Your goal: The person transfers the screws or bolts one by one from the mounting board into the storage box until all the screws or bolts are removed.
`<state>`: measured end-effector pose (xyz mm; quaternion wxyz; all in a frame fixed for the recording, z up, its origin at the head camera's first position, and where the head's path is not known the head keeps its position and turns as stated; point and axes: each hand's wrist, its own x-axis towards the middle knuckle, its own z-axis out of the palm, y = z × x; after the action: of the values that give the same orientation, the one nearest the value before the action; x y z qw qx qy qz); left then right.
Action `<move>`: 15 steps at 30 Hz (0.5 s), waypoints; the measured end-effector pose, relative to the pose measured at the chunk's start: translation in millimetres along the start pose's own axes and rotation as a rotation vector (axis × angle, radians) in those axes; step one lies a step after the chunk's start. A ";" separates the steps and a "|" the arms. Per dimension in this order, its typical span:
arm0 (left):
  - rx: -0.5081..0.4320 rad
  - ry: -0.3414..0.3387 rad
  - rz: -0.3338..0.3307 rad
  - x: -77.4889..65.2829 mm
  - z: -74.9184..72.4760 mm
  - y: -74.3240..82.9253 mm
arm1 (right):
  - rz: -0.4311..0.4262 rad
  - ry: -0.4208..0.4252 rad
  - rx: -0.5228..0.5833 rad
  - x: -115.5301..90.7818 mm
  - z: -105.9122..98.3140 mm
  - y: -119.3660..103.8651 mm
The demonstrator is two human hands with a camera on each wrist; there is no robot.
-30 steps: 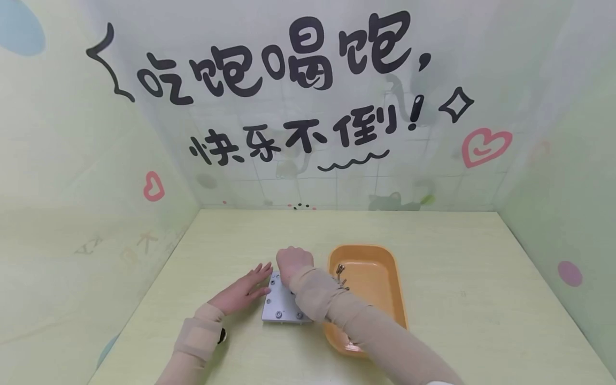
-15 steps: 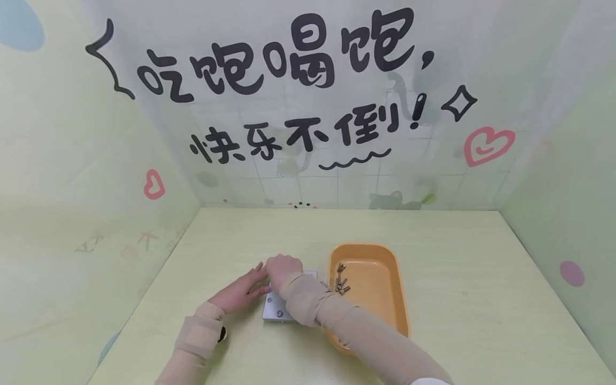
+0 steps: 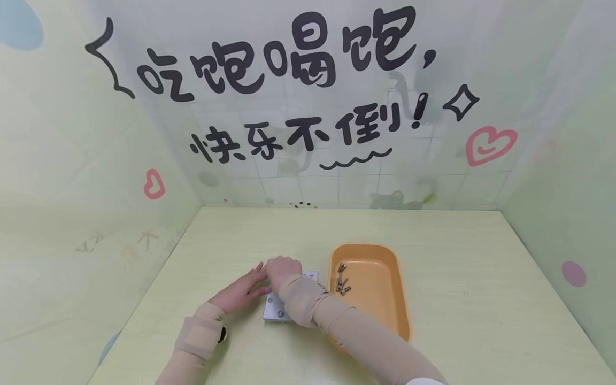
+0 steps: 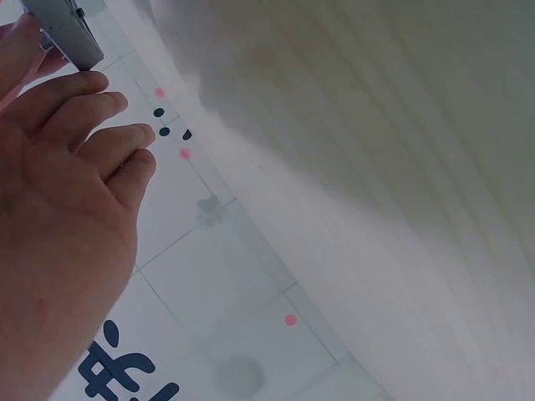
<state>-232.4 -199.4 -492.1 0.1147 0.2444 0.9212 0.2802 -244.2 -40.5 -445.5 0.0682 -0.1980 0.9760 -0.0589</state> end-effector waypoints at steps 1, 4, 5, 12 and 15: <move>-0.001 -0.001 0.002 0.3 0.0 -0.2 | 0.005 0.000 -0.004 -4.6 -6.0 -3.1; -0.003 0.001 0.013 0.8 0.1 -0.7 | -0.001 0.000 -0.002 -9.0 -10.2 -5.6; -0.003 0.002 0.015 0.8 0.1 -0.9 | -0.006 0.000 -0.005 -9.9 -10.5 -6.2; -0.003 0.003 0.010 -0.4 -0.4 0.2 | -0.014 -0.010 0.001 -5.3 -5.9 -7.8; -0.006 0.005 0.017 -0.6 -0.7 0.5 | -0.012 -0.011 0.012 -5.3 -5.5 -9.3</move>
<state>-231.9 -199.6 -491.2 0.1108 0.2512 0.9185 0.2845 -236.7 -46.5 -438.2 0.0744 -0.2040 0.9740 -0.0640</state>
